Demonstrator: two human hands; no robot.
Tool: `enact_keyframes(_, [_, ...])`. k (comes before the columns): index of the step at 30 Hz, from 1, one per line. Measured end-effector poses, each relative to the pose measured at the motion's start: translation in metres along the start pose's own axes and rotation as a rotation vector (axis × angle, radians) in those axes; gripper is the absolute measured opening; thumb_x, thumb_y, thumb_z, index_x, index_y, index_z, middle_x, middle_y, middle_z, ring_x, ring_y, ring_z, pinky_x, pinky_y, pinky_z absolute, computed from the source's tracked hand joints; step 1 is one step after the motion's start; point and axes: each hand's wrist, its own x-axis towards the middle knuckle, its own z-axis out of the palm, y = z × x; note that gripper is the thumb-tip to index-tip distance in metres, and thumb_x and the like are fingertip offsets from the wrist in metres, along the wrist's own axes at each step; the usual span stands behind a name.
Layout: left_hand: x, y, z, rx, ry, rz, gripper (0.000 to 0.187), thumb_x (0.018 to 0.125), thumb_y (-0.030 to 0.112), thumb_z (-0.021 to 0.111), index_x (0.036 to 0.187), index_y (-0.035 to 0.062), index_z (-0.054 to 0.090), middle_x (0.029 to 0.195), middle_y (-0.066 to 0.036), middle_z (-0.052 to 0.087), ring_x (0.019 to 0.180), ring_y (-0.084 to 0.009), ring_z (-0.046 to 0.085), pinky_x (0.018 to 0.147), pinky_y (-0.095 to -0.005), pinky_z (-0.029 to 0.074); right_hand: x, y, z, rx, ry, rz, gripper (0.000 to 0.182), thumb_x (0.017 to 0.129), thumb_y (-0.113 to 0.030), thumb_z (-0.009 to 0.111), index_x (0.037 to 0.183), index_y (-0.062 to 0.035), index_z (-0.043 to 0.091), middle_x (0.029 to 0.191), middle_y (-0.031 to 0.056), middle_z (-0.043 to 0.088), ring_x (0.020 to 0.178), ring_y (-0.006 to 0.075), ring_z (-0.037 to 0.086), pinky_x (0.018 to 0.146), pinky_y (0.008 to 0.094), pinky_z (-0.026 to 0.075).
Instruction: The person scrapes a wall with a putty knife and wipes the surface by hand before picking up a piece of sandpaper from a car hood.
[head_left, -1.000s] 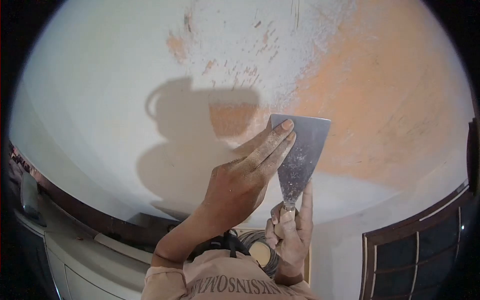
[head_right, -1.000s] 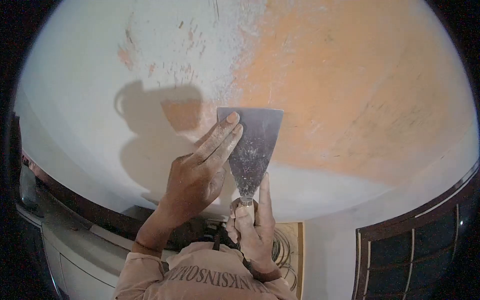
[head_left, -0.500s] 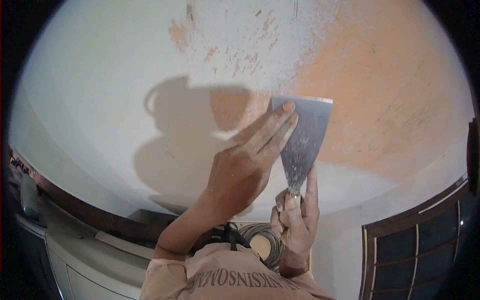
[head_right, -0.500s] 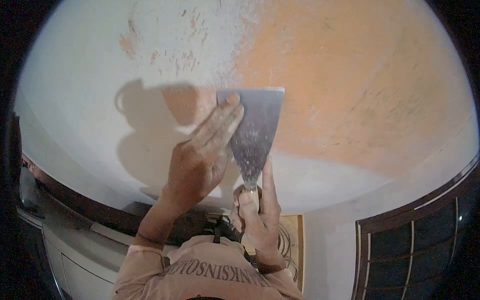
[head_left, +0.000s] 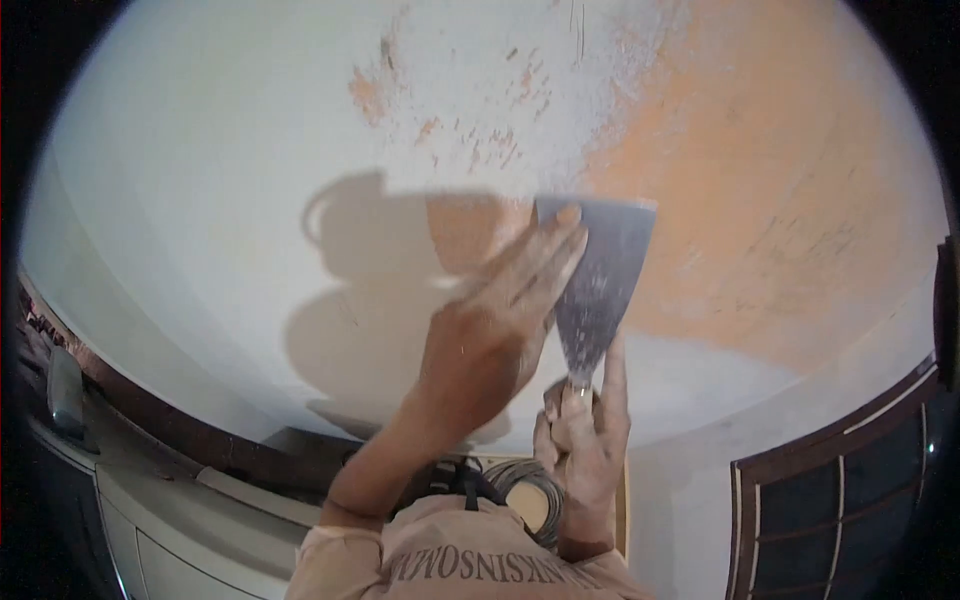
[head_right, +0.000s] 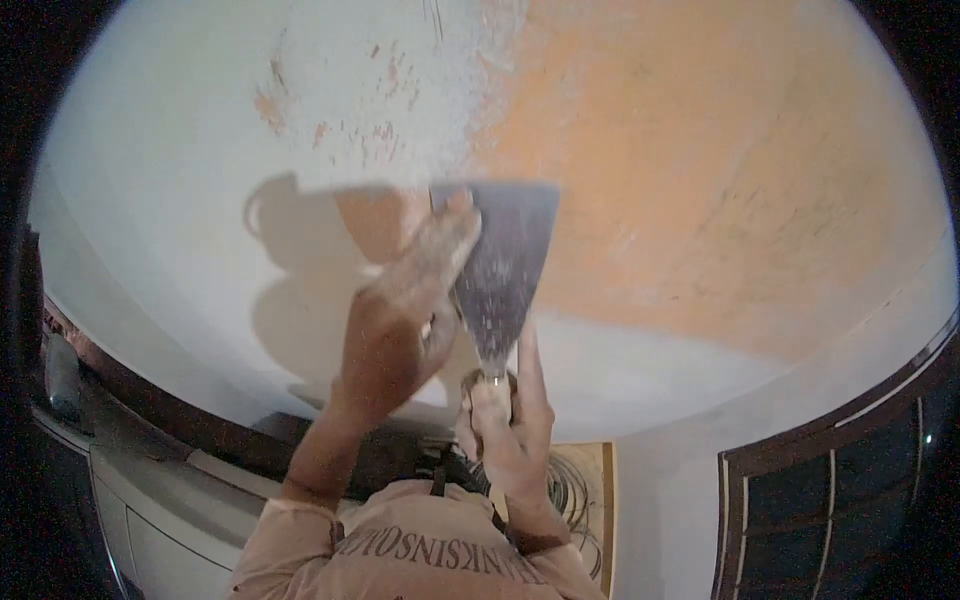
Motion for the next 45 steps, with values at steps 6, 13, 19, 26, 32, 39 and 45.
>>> enact_keyframes(6, [0.004, 0.002, 0.003, -0.119, -0.02, -0.046, 0.064, 0.065, -0.01, 0.049, 0.127, 0.0068, 0.048, 0.134, -0.013, 0.044, 0.119, -0.0309, 0.046, 0.088, -0.0347, 0.047, 0.0, -0.007, 0.001, 0.007, 0.006, 0.002, 0.064, 0.092, -0.011, 0.046, 0.143, -0.0093, 0.008, 0.075, 0.0076, 0.047, 0.041, 0.0045, 0.036, 0.032, 0.016, 0.03])
enact_keyframes(13, [0.0, 0.0, 0.012, 0.013, 0.023, -0.007, 0.053, 0.071, -0.005, 0.055, 0.123, 0.0073, 0.052, 0.132, -0.004, 0.047, 0.117, -0.0228, 0.049, 0.088, -0.0288, 0.048, -0.003, -0.006, -0.007, -0.011, -0.008, 0.035, 0.061, 0.093, -0.014, 0.044, 0.143, -0.0074, 0.01, 0.077, 0.0049, 0.049, 0.048, 0.0047, 0.042, 0.039, 0.0185, 0.034])
enact_keyframes(19, [-0.005, -0.002, 0.017, 0.006, -0.06, 0.013, 0.064, 0.066, -0.012, 0.046, 0.126, 0.0064, 0.049, 0.135, -0.01, 0.043, 0.122, -0.0271, 0.044, 0.09, -0.0327, 0.046, -0.008, -0.008, -0.01, 0.034, -0.008, 0.034, 0.062, 0.093, -0.014, 0.045, 0.143, -0.007, 0.01, 0.076, 0.006, 0.049, 0.047, 0.0051, 0.042, 0.038, 0.0179, 0.033])
enact_keyframes(26, [0.0, 0.0, 0.018, 0.018, 0.038, 0.021, 0.06, 0.068, -0.011, 0.046, 0.125, 0.0051, 0.05, 0.135, -0.01, 0.043, 0.121, -0.0271, 0.045, 0.09, -0.0313, 0.046, -0.011, -0.012, -0.001, 0.0, 0.049, -0.004, 0.063, 0.093, -0.013, 0.044, 0.143, -0.0035, 0.008, 0.072, 0.0078, 0.046, 0.041, 0.0045, 0.038, 0.032, 0.0158, 0.029])
enact_keyframes(32, [0.011, 0.01, 0.01, -0.037, 0.043, -0.093, 0.054, 0.07, -0.01, 0.049, 0.123, 0.0051, 0.052, 0.134, -0.007, 0.043, 0.118, -0.0244, 0.048, 0.086, -0.0294, 0.048, -0.003, -0.019, 0.008, -0.015, 0.036, 0.046, 0.06, 0.093, -0.012, 0.043, 0.143, -0.0062, 0.011, 0.074, 0.0029, 0.047, 0.048, 0.0036, 0.038, 0.04, 0.0166, 0.033])
enact_keyframes(39, [0.009, 0.007, 0.014, -0.006, 0.016, -0.048, 0.057, 0.07, -0.009, 0.049, 0.125, 0.0051, 0.049, 0.135, -0.008, 0.043, 0.116, -0.0252, 0.05, 0.084, -0.0297, 0.049, 0.0, -0.029, 0.003, -0.034, 0.048, 0.089, 0.061, 0.093, -0.015, 0.046, 0.143, -0.0058, 0.013, 0.074, 0.0028, 0.047, 0.049, 0.0039, 0.04, 0.04, 0.0167, 0.032])
enact_keyframes(45, [-0.004, -0.001, 0.019, 0.056, 0.021, 0.041, 0.067, 0.065, -0.012, 0.047, 0.13, 0.0036, 0.044, 0.136, -0.014, 0.04, 0.123, -0.0295, 0.042, 0.082, -0.0318, 0.05, -0.011, -0.028, -0.002, -0.024, 0.02, 0.094, 0.06, 0.092, -0.01, 0.044, 0.143, -0.0059, 0.013, 0.074, 0.0028, 0.047, 0.048, 0.0034, 0.04, 0.04, 0.0168, 0.032])
